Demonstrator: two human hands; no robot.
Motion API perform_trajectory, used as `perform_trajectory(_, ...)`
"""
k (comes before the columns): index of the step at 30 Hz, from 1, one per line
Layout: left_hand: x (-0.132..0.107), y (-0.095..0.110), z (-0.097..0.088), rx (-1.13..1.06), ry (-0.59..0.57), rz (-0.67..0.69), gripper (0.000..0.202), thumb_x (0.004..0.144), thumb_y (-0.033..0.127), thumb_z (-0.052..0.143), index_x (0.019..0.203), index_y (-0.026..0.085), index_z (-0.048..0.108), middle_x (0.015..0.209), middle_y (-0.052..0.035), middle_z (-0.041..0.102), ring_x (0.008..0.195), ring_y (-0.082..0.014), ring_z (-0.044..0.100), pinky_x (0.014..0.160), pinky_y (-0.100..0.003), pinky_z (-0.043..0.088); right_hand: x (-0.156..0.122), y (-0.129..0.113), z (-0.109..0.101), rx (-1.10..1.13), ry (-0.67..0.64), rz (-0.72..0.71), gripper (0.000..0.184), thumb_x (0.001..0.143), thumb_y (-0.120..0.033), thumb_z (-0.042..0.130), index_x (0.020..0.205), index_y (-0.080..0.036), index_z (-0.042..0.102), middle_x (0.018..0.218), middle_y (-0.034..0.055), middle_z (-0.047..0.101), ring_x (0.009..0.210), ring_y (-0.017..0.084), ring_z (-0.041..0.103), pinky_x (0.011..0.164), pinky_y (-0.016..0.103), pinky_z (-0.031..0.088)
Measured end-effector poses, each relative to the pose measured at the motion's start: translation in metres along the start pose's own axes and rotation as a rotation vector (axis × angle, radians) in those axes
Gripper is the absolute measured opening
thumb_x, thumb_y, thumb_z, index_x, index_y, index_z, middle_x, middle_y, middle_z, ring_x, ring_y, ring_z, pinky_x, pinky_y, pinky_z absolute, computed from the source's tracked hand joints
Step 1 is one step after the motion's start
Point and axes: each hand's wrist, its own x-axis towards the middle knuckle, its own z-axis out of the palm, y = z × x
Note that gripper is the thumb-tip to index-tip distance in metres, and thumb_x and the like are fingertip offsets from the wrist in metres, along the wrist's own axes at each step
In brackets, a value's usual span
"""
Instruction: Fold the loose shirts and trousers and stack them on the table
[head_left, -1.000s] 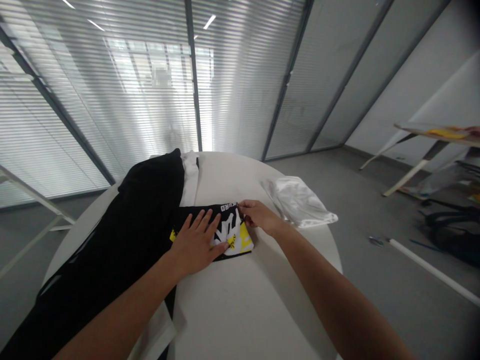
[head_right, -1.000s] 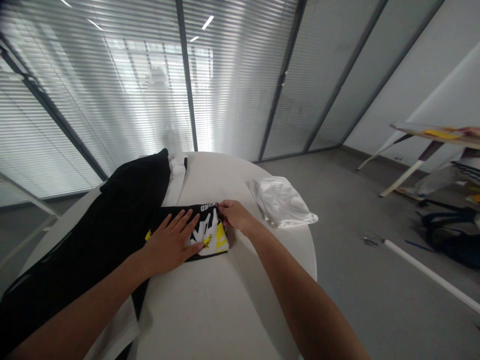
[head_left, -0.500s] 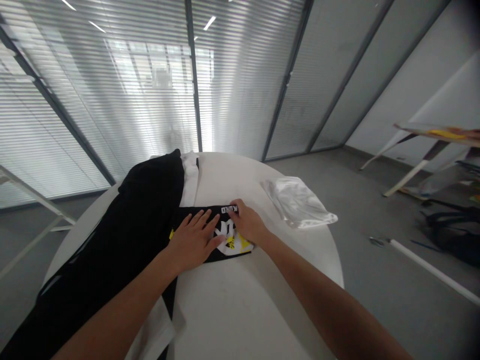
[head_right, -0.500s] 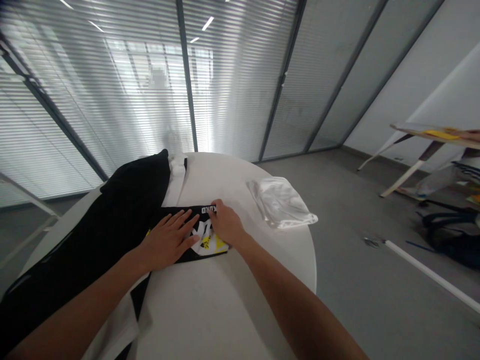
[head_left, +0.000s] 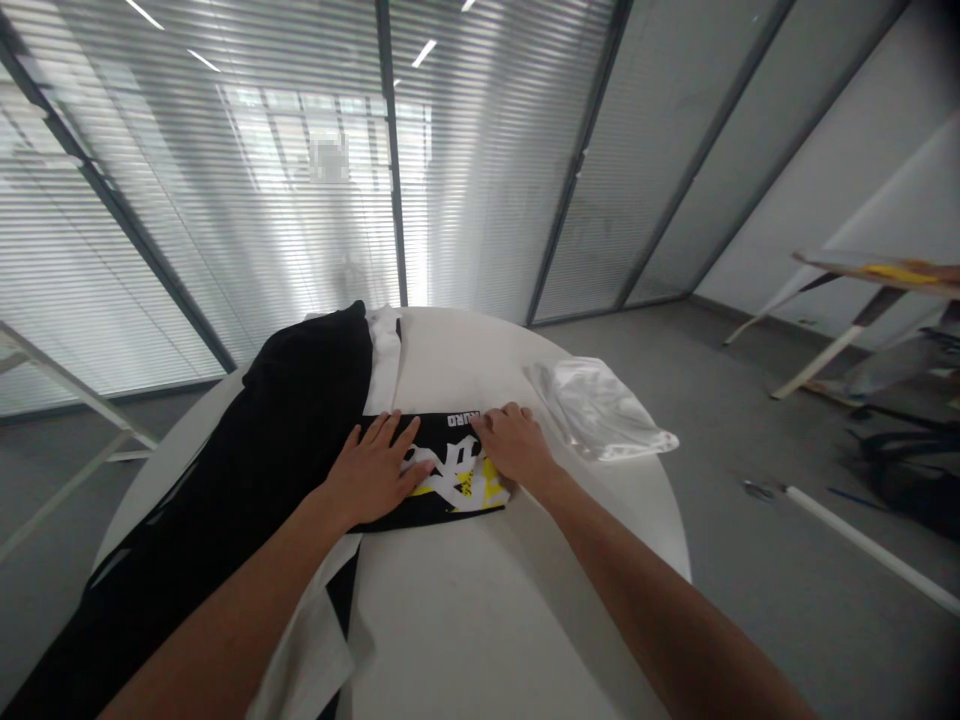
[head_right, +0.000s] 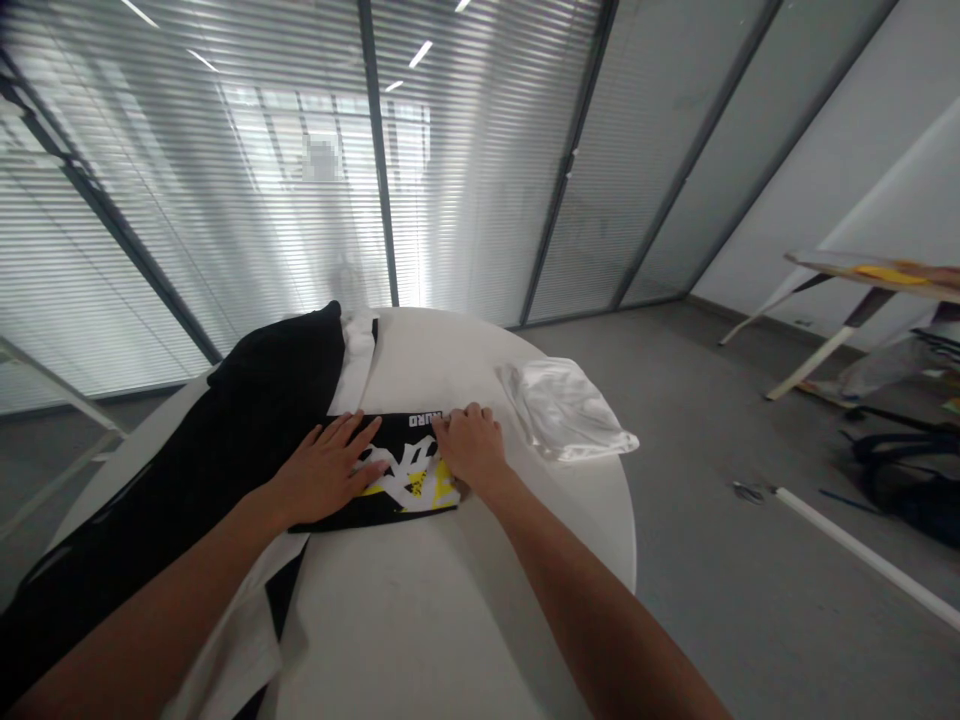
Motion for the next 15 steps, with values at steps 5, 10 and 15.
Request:
perform_trajectory(5, 0.009, -0.021, -0.008, -0.006, 0.078, -0.093, 0.067, 0.092, 0.06, 0.019, 0.144, 0.022, 0.039, 0.148, -0.0119, 0.04, 0.136, -0.031, 0.033, 0.106, -0.05, 0.028, -0.003, -0.011, -0.002, 0.062, 0.311, -0.084, 0.053, 0.095, -0.05, 0.035, 0.138, -0.019, 0.044, 0.132, 0.0146, 0.051, 0.122, 0.029, 0.041, 0.1, 0.043, 0.032)
perform_trajectory(10, 0.013, -0.031, -0.005, -0.04, 0.061, -0.099, 0.063, 0.093, 0.057, 0.021, 0.14, 0.021, 0.045, 0.141, -0.0105, 0.049, 0.133, -0.03, 0.037, 0.105, -0.053, 0.028, -0.003, -0.011, 0.007, 0.055, 0.092, -0.249, 0.057, 0.097, -0.047, 0.029, 0.147, -0.02, 0.03, 0.144, 0.0105, 0.044, 0.134, 0.027, 0.033, 0.107, 0.044, 0.023)
perform_trajectory(15, 0.015, -0.039, -0.001, -0.094, 0.056, -0.079, 0.062, 0.093, 0.058, 0.02, 0.138, 0.025, 0.047, 0.142, -0.0075, 0.048, 0.134, -0.0286, 0.034, 0.107, -0.054, 0.026, -0.002, -0.002, 0.003, -0.027, -0.029, -0.245, 0.059, 0.093, -0.053, 0.037, 0.143, -0.023, 0.04, 0.135, 0.0121, 0.051, 0.122, 0.03, 0.044, 0.107, 0.048, 0.021)
